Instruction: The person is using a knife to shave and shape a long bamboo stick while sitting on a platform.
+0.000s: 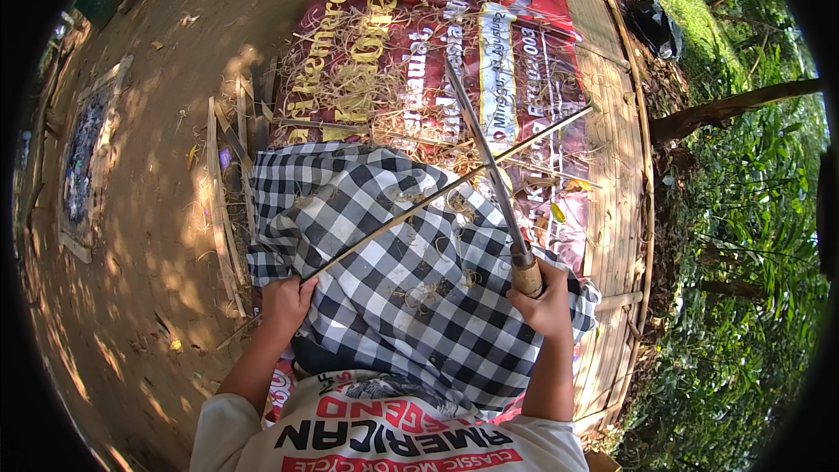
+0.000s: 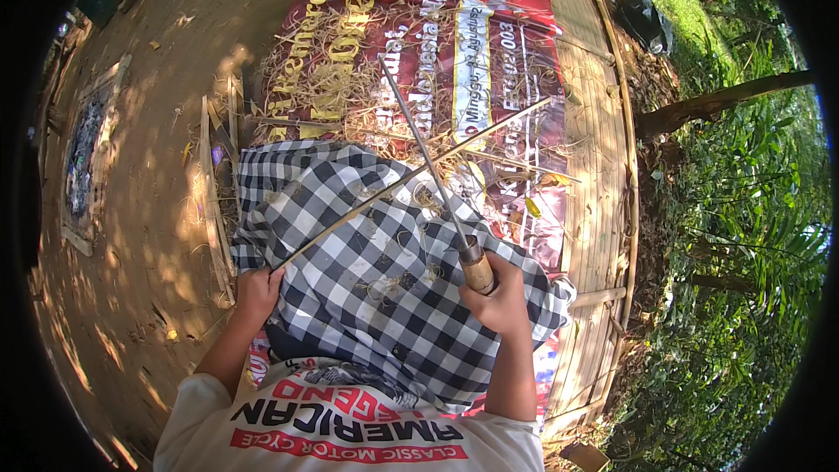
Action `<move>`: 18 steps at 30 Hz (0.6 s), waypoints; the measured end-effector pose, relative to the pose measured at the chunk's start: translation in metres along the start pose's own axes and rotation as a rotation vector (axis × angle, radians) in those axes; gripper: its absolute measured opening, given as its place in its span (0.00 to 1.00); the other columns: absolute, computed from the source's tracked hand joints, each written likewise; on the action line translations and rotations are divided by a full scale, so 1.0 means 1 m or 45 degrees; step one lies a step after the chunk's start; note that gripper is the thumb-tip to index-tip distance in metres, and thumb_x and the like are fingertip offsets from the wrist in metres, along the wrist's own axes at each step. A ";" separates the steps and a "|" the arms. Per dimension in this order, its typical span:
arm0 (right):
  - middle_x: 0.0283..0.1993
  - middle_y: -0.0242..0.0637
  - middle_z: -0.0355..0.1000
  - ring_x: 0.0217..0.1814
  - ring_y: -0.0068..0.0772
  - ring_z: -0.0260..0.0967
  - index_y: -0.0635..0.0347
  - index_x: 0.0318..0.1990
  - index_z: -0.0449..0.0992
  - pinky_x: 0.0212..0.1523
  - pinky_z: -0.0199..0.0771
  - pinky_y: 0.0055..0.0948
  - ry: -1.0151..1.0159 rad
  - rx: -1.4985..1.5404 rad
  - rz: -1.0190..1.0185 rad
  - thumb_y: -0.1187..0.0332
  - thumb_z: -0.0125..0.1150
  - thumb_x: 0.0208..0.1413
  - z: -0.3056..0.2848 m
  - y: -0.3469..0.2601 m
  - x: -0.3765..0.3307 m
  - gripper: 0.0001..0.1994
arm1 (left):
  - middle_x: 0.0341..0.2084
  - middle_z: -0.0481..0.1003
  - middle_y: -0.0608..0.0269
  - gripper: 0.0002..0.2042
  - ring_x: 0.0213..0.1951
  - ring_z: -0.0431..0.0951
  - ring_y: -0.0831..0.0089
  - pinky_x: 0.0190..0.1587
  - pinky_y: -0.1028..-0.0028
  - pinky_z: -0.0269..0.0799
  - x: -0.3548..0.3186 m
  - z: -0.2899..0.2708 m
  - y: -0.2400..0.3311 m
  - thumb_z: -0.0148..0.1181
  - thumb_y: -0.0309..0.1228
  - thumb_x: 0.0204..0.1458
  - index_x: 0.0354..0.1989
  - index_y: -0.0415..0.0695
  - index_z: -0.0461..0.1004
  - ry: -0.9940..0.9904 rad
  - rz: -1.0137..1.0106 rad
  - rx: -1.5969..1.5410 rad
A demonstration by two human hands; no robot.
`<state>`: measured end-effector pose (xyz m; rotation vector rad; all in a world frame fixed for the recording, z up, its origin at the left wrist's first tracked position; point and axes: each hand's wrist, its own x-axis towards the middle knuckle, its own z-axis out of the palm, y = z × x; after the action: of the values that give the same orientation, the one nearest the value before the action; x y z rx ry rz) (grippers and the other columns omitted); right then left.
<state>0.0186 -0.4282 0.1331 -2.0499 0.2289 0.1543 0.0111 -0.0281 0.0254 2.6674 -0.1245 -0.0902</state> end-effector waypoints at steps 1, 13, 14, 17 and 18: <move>0.21 0.34 0.68 0.22 0.22 0.64 0.69 0.32 0.71 0.24 0.64 0.24 -0.069 0.193 0.034 0.72 0.60 0.33 0.001 0.008 0.001 0.14 | 0.11 0.68 0.44 0.24 0.18 0.72 0.45 0.22 0.57 0.66 0.000 0.001 -0.002 0.53 0.44 0.56 0.14 0.38 0.68 0.009 0.022 -0.021; 0.15 0.33 0.59 0.14 0.28 0.59 0.57 0.28 0.62 0.35 0.67 0.37 -0.481 1.443 0.495 0.72 0.59 0.35 0.061 0.046 -0.018 0.12 | 0.13 0.68 0.41 0.25 0.20 0.71 0.41 0.24 0.55 0.65 0.013 0.000 -0.025 0.53 0.45 0.55 0.15 0.34 0.70 -0.192 0.029 -0.254; 0.15 0.34 0.61 0.15 0.29 0.60 0.58 0.29 0.62 0.36 0.67 0.37 -0.501 1.347 0.531 0.74 0.58 0.33 0.067 0.045 -0.023 0.13 | 0.12 0.67 0.40 0.26 0.21 0.70 0.41 0.23 0.54 0.64 0.017 -0.005 -0.022 0.51 0.45 0.56 0.15 0.34 0.70 -0.220 0.028 -0.305; 0.17 0.36 0.63 0.17 0.30 0.63 0.61 0.31 0.63 0.38 0.69 0.39 -0.606 1.249 0.435 0.75 0.57 0.33 0.072 0.045 -0.021 0.14 | 0.11 0.65 0.40 0.29 0.18 0.68 0.41 0.21 0.56 0.61 0.023 -0.006 -0.031 0.49 0.48 0.57 0.15 0.32 0.67 -0.349 0.010 -0.463; 0.17 0.36 0.63 0.18 0.30 0.64 0.61 0.31 0.63 0.38 0.69 0.39 -0.593 1.258 0.429 0.76 0.57 0.32 0.068 0.045 -0.018 0.14 | 0.11 0.64 0.40 0.29 0.18 0.68 0.41 0.21 0.57 0.60 0.024 -0.008 -0.032 0.49 0.49 0.57 0.14 0.32 0.66 -0.355 0.018 -0.466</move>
<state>-0.0100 -0.3872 0.0669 -0.9478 0.2813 0.5893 0.0385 0.0015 0.0173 2.2762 -0.1956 -0.4375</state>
